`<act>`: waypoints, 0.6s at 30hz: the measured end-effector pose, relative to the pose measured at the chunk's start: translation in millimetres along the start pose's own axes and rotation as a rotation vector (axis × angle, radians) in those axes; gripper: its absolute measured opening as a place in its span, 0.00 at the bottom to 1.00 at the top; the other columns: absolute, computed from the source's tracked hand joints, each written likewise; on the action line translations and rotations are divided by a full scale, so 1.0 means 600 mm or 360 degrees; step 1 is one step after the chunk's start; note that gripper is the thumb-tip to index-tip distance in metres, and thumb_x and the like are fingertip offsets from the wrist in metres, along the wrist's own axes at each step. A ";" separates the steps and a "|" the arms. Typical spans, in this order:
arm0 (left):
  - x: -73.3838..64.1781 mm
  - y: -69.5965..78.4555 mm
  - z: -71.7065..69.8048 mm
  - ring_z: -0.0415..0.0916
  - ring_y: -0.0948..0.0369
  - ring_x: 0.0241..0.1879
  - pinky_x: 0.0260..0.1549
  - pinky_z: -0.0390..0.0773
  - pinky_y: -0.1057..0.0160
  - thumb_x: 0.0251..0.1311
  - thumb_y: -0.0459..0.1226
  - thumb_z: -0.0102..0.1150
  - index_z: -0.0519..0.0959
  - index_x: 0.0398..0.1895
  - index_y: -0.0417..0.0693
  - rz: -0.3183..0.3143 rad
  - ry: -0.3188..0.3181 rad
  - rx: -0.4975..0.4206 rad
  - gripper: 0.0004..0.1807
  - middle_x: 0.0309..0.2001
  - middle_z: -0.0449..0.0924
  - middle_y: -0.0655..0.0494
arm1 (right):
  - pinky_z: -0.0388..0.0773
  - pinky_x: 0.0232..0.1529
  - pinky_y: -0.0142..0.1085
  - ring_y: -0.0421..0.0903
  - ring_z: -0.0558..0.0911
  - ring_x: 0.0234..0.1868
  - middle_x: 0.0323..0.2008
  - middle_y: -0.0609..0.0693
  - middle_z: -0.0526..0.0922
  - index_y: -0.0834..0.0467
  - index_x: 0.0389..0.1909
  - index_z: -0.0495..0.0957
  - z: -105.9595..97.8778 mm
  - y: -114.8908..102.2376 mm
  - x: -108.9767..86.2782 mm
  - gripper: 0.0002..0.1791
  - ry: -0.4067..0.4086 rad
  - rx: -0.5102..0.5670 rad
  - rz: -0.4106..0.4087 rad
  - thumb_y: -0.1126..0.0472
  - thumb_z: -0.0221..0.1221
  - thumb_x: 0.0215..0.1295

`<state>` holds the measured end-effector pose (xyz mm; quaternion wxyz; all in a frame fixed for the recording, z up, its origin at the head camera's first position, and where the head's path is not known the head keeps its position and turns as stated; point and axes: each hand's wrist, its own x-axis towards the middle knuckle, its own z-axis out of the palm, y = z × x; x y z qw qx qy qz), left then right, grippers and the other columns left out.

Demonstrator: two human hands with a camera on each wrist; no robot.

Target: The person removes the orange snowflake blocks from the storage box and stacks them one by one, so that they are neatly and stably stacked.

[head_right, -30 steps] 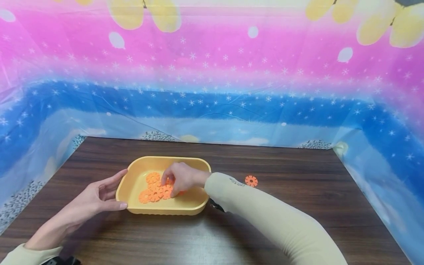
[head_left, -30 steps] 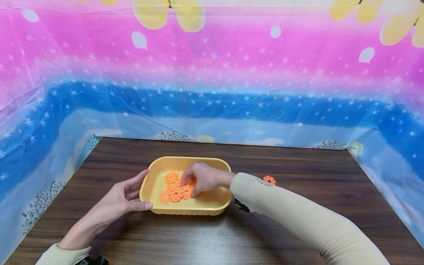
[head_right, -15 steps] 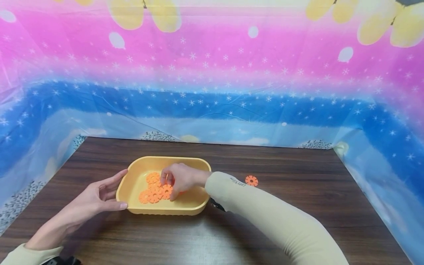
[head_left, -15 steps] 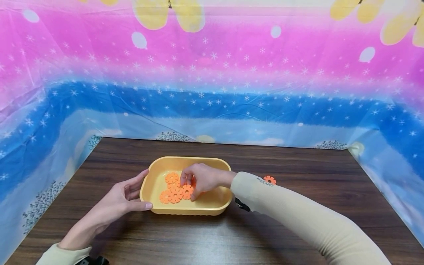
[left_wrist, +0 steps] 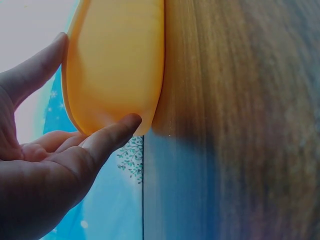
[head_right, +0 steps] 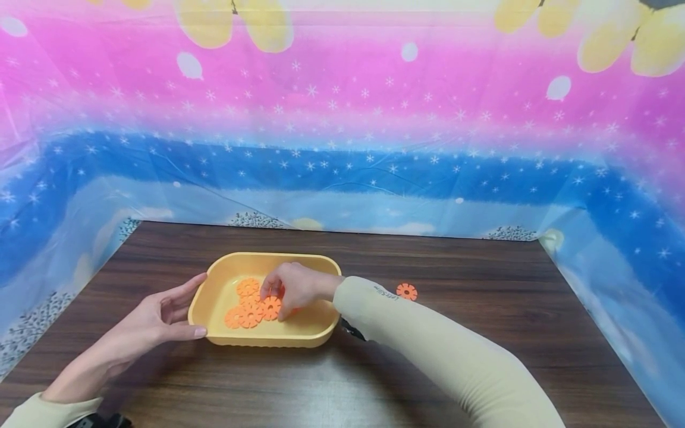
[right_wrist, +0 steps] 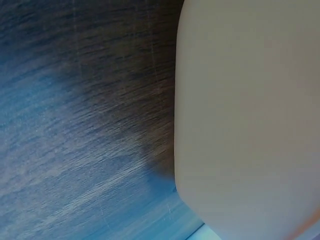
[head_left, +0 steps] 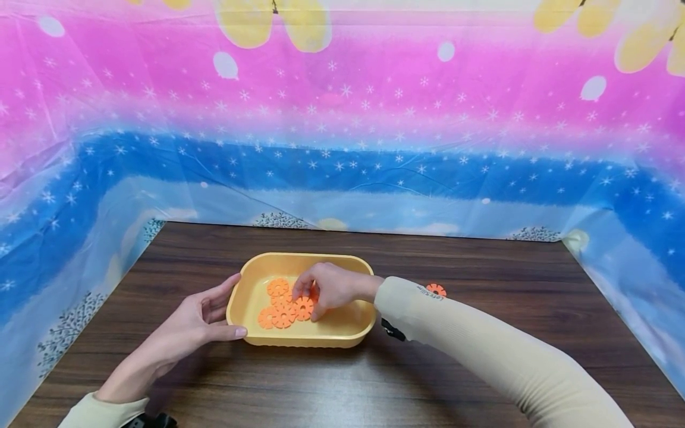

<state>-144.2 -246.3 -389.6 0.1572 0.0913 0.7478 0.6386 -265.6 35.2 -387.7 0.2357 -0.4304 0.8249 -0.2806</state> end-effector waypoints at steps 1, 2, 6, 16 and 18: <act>0.000 0.000 0.000 0.58 0.39 0.76 0.55 0.79 0.63 0.62 0.29 0.74 0.46 0.86 0.41 0.0000 -0.0001 -0.0001 0.57 0.83 0.45 0.38 | 0.73 0.41 0.30 0.46 0.77 0.40 0.36 0.49 0.83 0.59 0.47 0.88 0.000 0.001 0.000 0.22 0.0003 -0.0003 0.0001 0.73 0.79 0.50; 0.000 0.000 0.000 0.58 0.39 0.76 0.55 0.79 0.63 0.62 0.29 0.74 0.46 0.86 0.41 -0.0002 -0.0001 -0.0001 0.57 0.83 0.45 0.38 | 0.73 0.40 0.30 0.46 0.78 0.40 0.37 0.49 0.83 0.58 0.48 0.88 0.000 0.002 0.000 0.22 0.0007 -0.0006 0.0005 0.73 0.79 0.50; 0.000 0.000 0.000 0.58 0.39 0.76 0.55 0.79 0.64 0.62 0.29 0.74 0.46 0.86 0.41 -0.0003 0.0000 0.0001 0.57 0.84 0.44 0.38 | 0.74 0.40 0.29 0.45 0.78 0.40 0.37 0.47 0.84 0.57 0.49 0.88 0.000 0.004 0.000 0.22 0.0014 -0.0015 0.0017 0.73 0.78 0.52; 0.000 -0.003 -0.001 0.58 0.38 0.75 0.55 0.78 0.66 0.62 0.29 0.74 0.46 0.86 0.40 0.0036 -0.0005 0.0025 0.57 0.84 0.44 0.39 | 0.74 0.40 0.29 0.46 0.78 0.39 0.36 0.46 0.84 0.61 0.50 0.89 -0.004 0.003 -0.003 0.22 0.0018 -0.0008 0.0017 0.73 0.78 0.52; 0.000 -0.002 -0.002 0.58 0.38 0.75 0.55 0.78 0.66 0.62 0.29 0.74 0.46 0.86 0.40 0.0028 -0.0002 0.0025 0.57 0.84 0.44 0.39 | 0.74 0.39 0.29 0.47 0.78 0.38 0.36 0.46 0.84 0.61 0.50 0.89 -0.005 0.003 -0.003 0.23 0.0023 0.0011 0.0025 0.73 0.78 0.52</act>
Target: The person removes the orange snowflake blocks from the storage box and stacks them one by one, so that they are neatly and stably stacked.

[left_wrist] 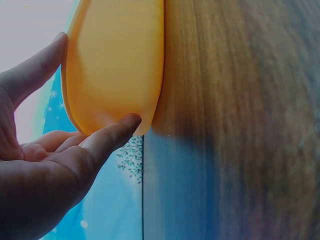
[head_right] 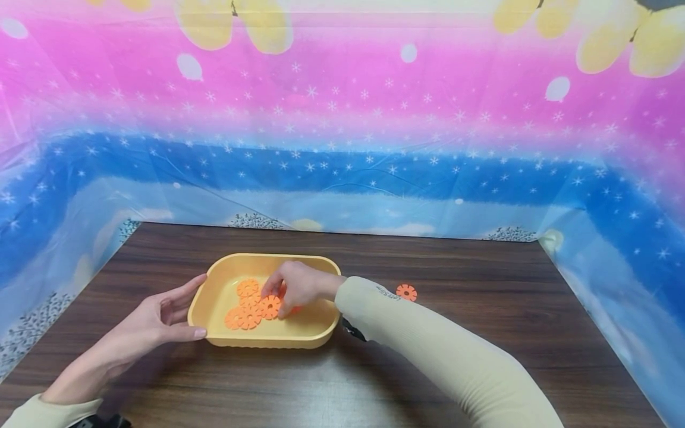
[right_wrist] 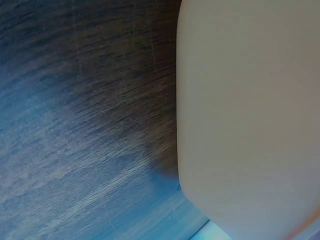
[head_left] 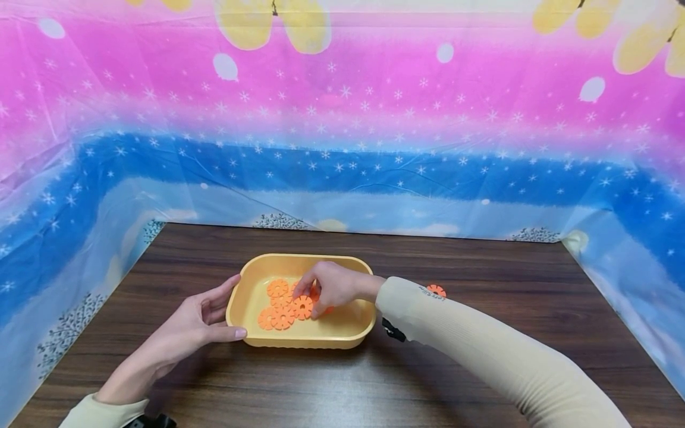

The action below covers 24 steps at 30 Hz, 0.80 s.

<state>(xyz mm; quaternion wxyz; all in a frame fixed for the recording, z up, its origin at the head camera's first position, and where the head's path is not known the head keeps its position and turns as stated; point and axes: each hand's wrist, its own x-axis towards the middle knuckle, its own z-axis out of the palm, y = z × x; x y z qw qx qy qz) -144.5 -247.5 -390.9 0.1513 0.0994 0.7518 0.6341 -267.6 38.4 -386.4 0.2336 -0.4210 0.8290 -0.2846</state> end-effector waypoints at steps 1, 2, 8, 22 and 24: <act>0.000 0.000 0.000 0.57 0.38 0.75 0.54 0.78 0.66 0.61 0.30 0.74 0.46 0.86 0.40 -0.0006 0.0002 -0.0001 0.57 0.84 0.44 0.39 | 0.74 0.39 0.29 0.47 0.78 0.38 0.36 0.46 0.85 0.61 0.50 0.89 -0.001 0.000 0.000 0.23 0.0002 0.0010 0.0005 0.73 0.78 0.52; 0.000 0.000 0.000 0.57 0.38 0.76 0.54 0.78 0.65 0.61 0.30 0.75 0.46 0.86 0.40 -0.0011 0.0004 -0.0003 0.57 0.84 0.44 0.39 | 0.74 0.39 0.29 0.47 0.78 0.37 0.36 0.46 0.85 0.61 0.51 0.89 -0.001 0.000 -0.001 0.23 0.0004 0.0020 0.0007 0.73 0.78 0.52; 0.001 0.000 0.000 0.57 0.38 0.76 0.55 0.78 0.65 0.61 0.29 0.74 0.46 0.86 0.40 -0.0008 0.0003 -0.0012 0.57 0.84 0.43 0.39 | 0.74 0.38 0.30 0.44 0.77 0.35 0.35 0.44 0.85 0.59 0.51 0.90 -0.004 0.002 -0.002 0.23 0.0021 0.0040 0.0025 0.73 0.78 0.52; 0.001 0.000 0.000 0.58 0.38 0.75 0.54 0.79 0.65 0.61 0.29 0.75 0.46 0.86 0.39 0.0004 0.0005 -0.0006 0.57 0.84 0.44 0.38 | 0.73 0.35 0.32 0.45 0.73 0.29 0.38 0.48 0.86 0.58 0.56 0.89 -0.018 -0.003 -0.016 0.25 0.0062 0.0209 0.0097 0.73 0.77 0.55; 0.001 0.001 0.000 0.58 0.38 0.75 0.54 0.79 0.65 0.61 0.29 0.75 0.46 0.86 0.39 0.0000 0.0007 -0.0003 0.57 0.84 0.44 0.38 | 0.72 0.33 0.31 0.44 0.70 0.26 0.37 0.49 0.85 0.59 0.55 0.89 -0.020 -0.004 -0.018 0.25 0.0072 0.0219 0.0091 0.73 0.77 0.55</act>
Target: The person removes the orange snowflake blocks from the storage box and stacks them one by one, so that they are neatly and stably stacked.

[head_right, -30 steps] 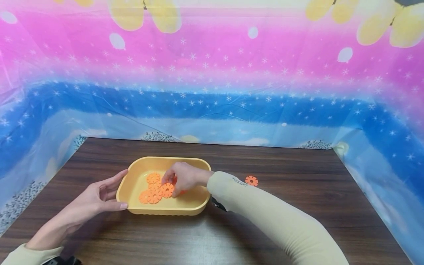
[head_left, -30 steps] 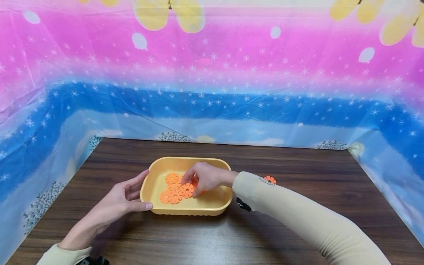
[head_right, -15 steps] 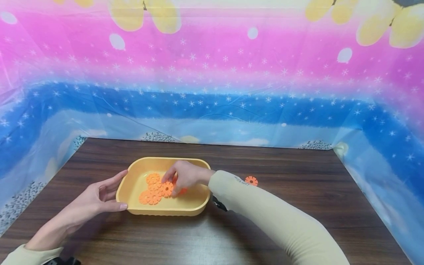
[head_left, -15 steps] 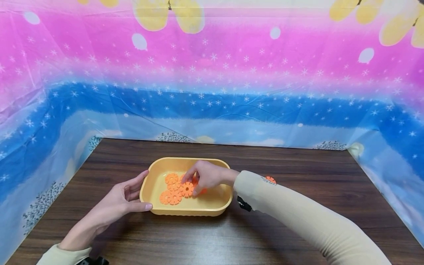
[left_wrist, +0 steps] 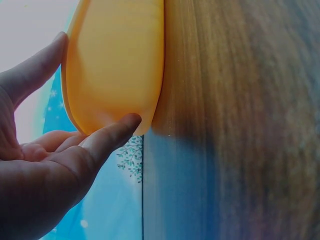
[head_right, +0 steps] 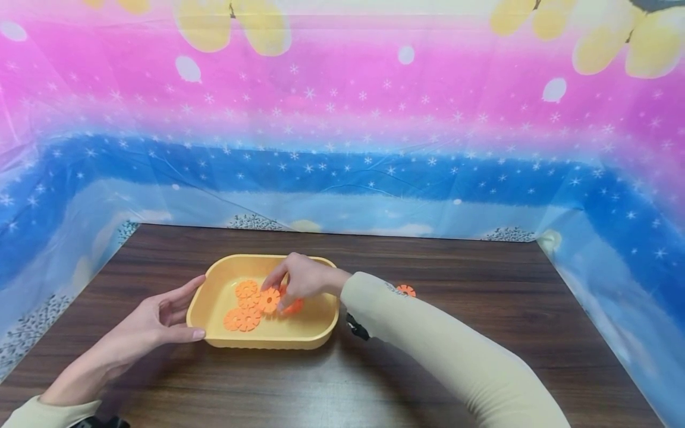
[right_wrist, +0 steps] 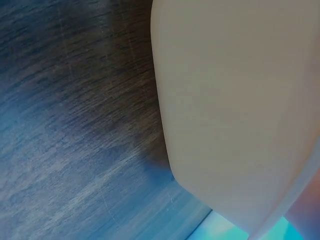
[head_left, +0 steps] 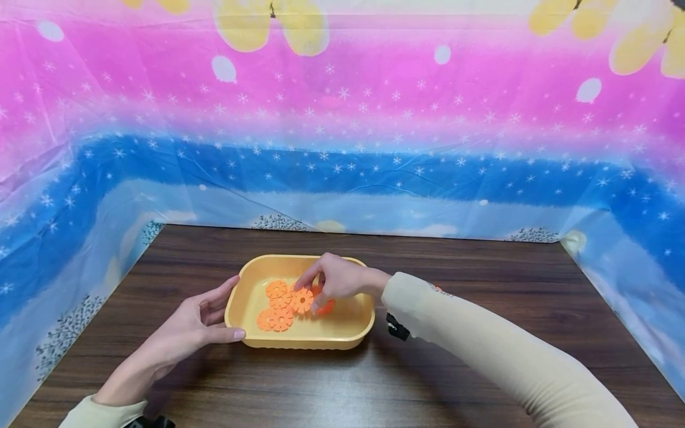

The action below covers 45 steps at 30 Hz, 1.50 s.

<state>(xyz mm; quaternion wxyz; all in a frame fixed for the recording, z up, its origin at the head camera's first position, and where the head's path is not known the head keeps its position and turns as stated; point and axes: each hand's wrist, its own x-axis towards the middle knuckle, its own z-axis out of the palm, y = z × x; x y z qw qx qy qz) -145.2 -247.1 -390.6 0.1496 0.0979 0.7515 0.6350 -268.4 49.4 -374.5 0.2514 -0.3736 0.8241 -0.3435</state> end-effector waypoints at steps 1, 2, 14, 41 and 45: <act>0.000 0.000 0.000 0.58 0.38 0.75 0.54 0.79 0.65 0.61 0.29 0.75 0.46 0.86 0.39 -0.0002 0.0000 0.0000 0.57 0.84 0.44 0.38 | 0.71 0.32 0.31 0.43 0.69 0.24 0.36 0.50 0.85 0.59 0.55 0.89 -0.001 -0.001 -0.001 0.25 0.0003 0.0009 -0.0003 0.73 0.77 0.55; 0.000 0.000 0.000 0.58 0.38 0.75 0.54 0.79 0.65 0.61 0.29 0.75 0.46 0.86 0.39 -0.0004 0.0003 0.0004 0.57 0.84 0.44 0.38 | 0.70 0.30 0.31 0.43 0.67 0.23 0.36 0.50 0.85 0.60 0.55 0.89 -0.002 -0.002 -0.002 0.25 0.0006 0.0017 -0.0002 0.73 0.77 0.55; 0.000 -0.002 0.000 0.58 0.38 0.75 0.55 0.78 0.65 0.61 0.28 0.75 0.46 0.86 0.39 0.0021 -0.0005 -0.0009 0.57 0.84 0.44 0.38 | 0.61 0.24 0.31 0.42 0.57 0.18 0.49 0.47 0.89 0.61 0.56 0.88 -0.013 -0.005 -0.014 0.25 0.0046 0.0072 -0.0019 0.72 0.77 0.56; 0.000 -0.002 0.001 0.61 0.38 0.74 0.54 0.80 0.63 0.61 0.28 0.74 0.45 0.86 0.41 -0.0013 -0.0017 -0.0036 0.58 0.83 0.46 0.36 | 0.63 0.27 0.30 0.40 0.64 0.20 0.44 0.53 0.89 0.67 0.58 0.85 -0.023 -0.009 -0.045 0.26 0.0095 0.0190 -0.0118 0.71 0.76 0.57; 0.000 0.000 0.001 0.61 0.38 0.74 0.53 0.81 0.62 0.61 0.29 0.74 0.45 0.86 0.41 -0.0020 -0.0007 -0.0025 0.58 0.83 0.46 0.36 | 0.65 0.29 0.29 0.40 0.67 0.22 0.46 0.54 0.89 0.67 0.58 0.85 -0.027 -0.011 -0.052 0.26 0.0116 0.0173 -0.0124 0.71 0.77 0.57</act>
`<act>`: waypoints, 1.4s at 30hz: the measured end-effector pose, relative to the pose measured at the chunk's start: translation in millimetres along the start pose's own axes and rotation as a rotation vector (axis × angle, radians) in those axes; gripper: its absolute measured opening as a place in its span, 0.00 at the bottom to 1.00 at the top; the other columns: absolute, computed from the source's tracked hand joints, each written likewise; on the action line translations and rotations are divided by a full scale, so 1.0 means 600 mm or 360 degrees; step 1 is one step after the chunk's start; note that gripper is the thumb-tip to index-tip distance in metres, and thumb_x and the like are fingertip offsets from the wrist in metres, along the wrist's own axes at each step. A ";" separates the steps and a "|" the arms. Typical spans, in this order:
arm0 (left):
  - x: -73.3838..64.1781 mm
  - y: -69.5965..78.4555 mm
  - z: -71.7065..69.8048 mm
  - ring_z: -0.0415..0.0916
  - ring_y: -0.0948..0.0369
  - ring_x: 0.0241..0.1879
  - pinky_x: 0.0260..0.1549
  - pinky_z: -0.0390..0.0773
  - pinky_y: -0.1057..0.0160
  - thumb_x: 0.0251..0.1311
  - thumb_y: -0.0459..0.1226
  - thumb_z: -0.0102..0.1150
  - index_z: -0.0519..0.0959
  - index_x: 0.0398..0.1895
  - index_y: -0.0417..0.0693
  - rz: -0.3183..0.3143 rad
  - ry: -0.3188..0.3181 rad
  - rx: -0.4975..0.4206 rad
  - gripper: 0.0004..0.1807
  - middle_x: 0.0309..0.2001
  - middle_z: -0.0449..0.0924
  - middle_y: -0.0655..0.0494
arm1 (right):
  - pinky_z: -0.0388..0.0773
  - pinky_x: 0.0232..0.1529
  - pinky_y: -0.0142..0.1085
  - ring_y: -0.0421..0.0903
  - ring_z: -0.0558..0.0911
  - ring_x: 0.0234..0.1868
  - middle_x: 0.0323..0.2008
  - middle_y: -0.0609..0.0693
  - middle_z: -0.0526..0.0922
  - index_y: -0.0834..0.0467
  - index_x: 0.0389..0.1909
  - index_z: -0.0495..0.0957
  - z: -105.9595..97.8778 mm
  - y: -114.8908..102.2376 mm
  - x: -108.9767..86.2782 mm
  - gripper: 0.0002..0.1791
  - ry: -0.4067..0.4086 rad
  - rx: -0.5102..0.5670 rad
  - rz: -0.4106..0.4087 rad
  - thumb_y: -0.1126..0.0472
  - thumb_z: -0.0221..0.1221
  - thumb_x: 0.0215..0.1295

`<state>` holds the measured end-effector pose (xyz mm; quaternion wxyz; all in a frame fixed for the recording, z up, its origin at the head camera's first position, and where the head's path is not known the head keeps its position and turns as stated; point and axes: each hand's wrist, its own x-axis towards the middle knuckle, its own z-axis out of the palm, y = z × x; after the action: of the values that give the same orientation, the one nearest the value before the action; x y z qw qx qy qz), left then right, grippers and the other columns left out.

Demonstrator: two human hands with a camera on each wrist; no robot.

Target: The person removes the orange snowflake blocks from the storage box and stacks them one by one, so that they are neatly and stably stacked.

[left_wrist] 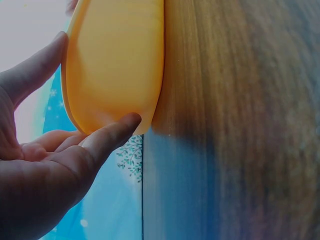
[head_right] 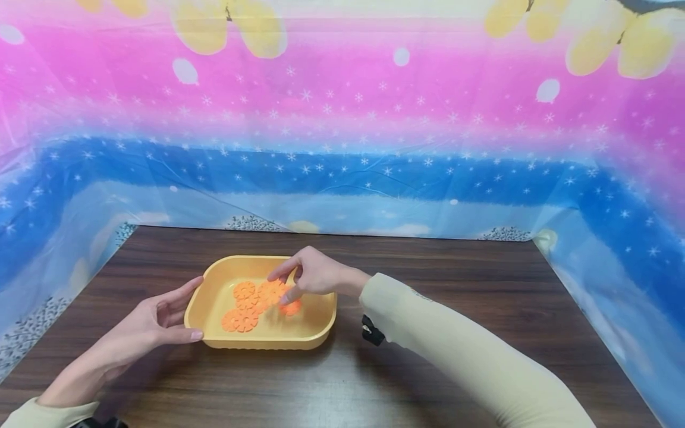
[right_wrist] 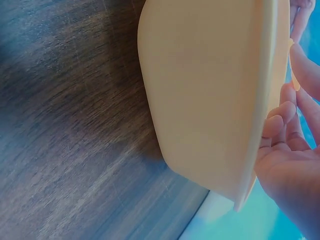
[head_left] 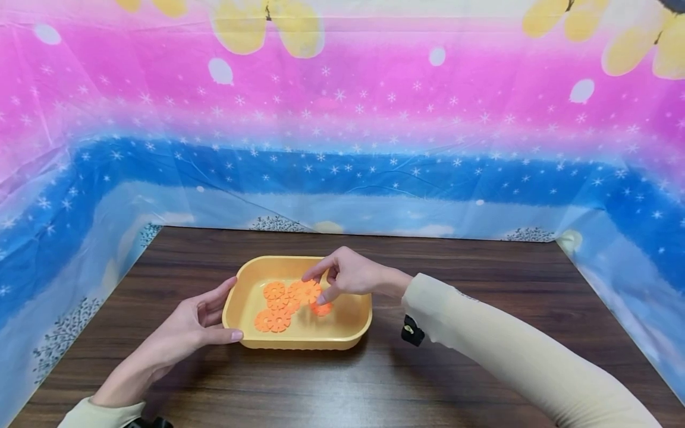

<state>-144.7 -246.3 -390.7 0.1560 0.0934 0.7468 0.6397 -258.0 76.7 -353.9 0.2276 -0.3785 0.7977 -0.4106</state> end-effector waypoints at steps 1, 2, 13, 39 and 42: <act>0.000 0.001 0.000 0.61 0.38 0.74 0.53 0.81 0.62 0.61 0.29 0.74 0.45 0.86 0.41 -0.0002 0.0002 0.0004 0.58 0.83 0.46 0.37 | 0.66 0.30 0.29 0.40 0.68 0.22 0.46 0.54 0.89 0.67 0.58 0.85 -0.001 0.000 -0.001 0.26 0.0004 -0.0004 -0.0001 0.71 0.77 0.57; 0.000 0.001 0.000 0.61 0.38 0.74 0.53 0.81 0.62 0.61 0.29 0.75 0.45 0.86 0.41 -0.0004 0.0005 0.0010 0.58 0.83 0.46 0.37 | 0.66 0.30 0.30 0.40 0.68 0.23 0.46 0.54 0.89 0.67 0.58 0.86 -0.002 0.000 -0.003 0.25 0.0011 -0.0003 -0.0003 0.71 0.77 0.57; 0.001 0.000 0.001 0.62 0.39 0.74 0.53 0.81 0.61 0.62 0.30 0.75 0.44 0.86 0.42 -0.0025 0.0004 0.0016 0.58 0.83 0.46 0.37 | 0.68 0.30 0.31 0.43 0.70 0.25 0.41 0.53 0.87 0.64 0.58 0.86 -0.016 0.000 -0.025 0.24 0.0030 -0.0016 -0.0032 0.70 0.76 0.59; 0.002 0.000 0.002 0.62 0.38 0.74 0.53 0.81 0.62 0.62 0.30 0.75 0.45 0.86 0.42 -0.0056 0.0025 0.0057 0.58 0.83 0.46 0.37 | 0.61 0.28 0.32 0.43 0.63 0.23 0.17 0.51 0.66 0.65 0.60 0.85 -0.064 0.037 -0.108 0.26 0.0193 0.0072 0.0042 0.69 0.75 0.59; 0.001 0.001 0.002 0.63 0.38 0.74 0.53 0.81 0.62 0.61 0.30 0.75 0.45 0.86 0.42 -0.0058 0.0026 0.0058 0.58 0.83 0.46 0.37 | 0.61 0.28 0.32 0.43 0.63 0.23 0.17 0.49 0.66 0.65 0.60 0.85 -0.068 0.044 -0.117 0.26 0.0230 0.0064 0.0080 0.69 0.75 0.59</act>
<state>-145.0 -244.8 -390.6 0.1599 0.0775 0.7612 0.6237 -253.8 161.9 -349.3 0.1871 -0.3230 0.8129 -0.4470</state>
